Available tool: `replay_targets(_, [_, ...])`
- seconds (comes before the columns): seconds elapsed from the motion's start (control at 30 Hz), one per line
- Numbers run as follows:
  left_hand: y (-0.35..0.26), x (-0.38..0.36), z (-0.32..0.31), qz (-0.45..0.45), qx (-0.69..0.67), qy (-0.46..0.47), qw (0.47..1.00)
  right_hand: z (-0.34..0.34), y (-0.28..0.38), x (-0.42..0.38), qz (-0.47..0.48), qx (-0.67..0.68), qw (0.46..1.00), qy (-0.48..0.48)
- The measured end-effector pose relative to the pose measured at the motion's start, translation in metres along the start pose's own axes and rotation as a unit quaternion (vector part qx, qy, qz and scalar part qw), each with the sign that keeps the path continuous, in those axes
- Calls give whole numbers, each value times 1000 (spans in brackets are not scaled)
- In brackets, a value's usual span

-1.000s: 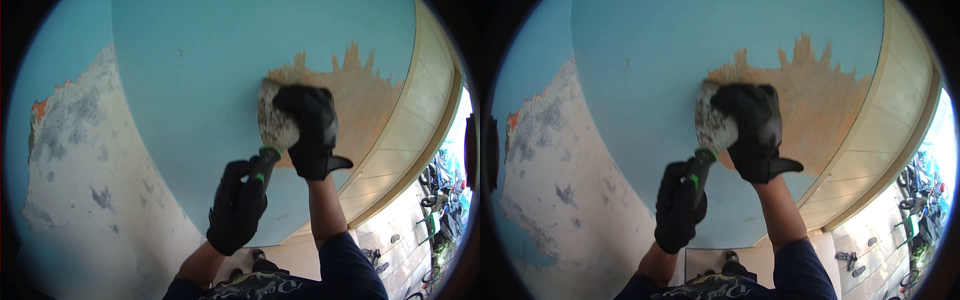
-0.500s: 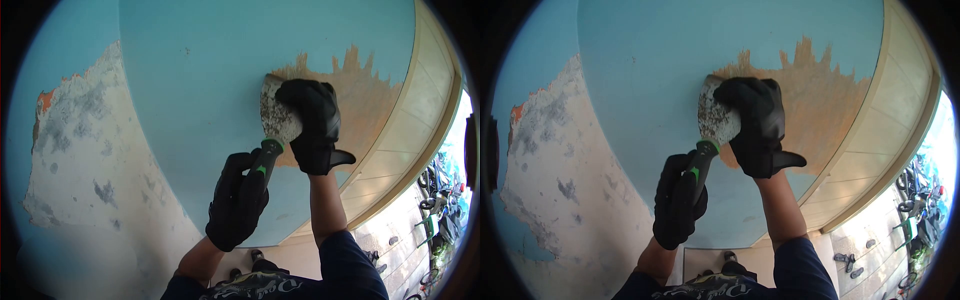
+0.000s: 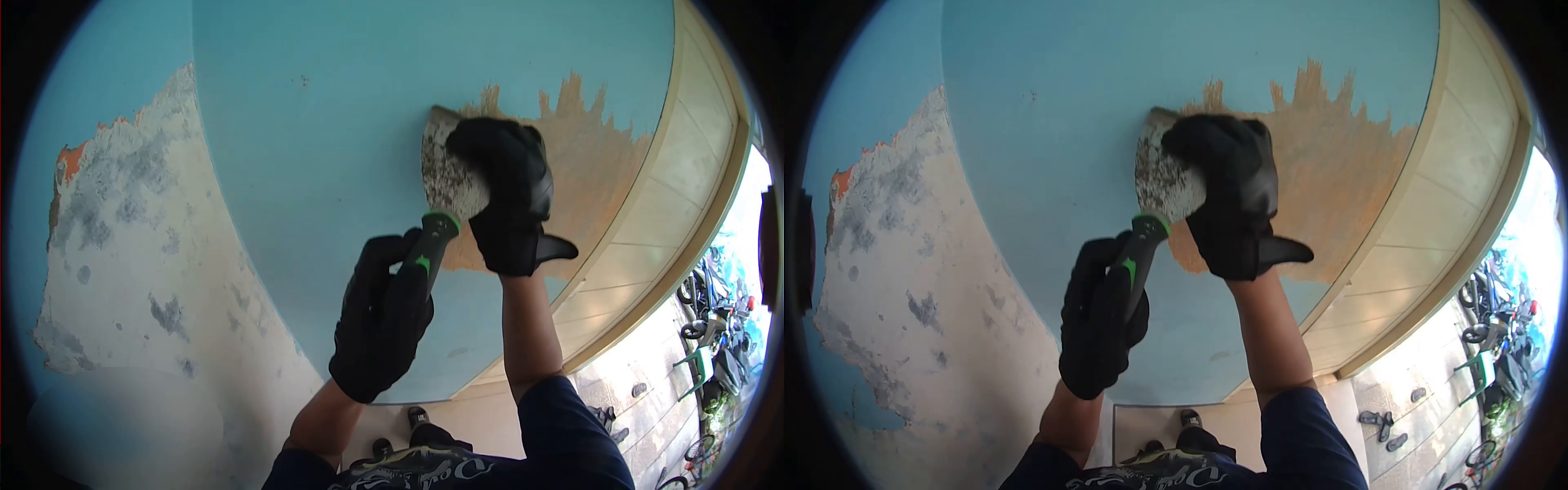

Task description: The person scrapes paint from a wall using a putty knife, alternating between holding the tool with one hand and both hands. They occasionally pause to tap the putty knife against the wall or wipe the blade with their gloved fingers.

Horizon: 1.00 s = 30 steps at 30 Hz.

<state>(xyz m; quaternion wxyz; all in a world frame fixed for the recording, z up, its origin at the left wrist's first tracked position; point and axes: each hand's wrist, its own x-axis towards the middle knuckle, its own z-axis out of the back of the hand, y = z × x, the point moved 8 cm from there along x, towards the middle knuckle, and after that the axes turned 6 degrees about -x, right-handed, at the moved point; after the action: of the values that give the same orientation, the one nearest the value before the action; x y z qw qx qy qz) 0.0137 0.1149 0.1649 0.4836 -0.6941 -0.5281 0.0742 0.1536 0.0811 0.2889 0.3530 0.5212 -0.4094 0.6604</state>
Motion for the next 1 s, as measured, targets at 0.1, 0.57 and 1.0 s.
replay_targets(0.1, [13,-10,5,-33,95,-2,995,2,1,-9,1,-33,999,30])
replay_targets(0.57, [12,-7,13,-33,178,-26,983,-2,-5,-13,-33,-27,998,35])
replay_targets(1.0, [-8,-7,-5,-125,247,-19,961,-5,-12,-7,-80,53,995,28])
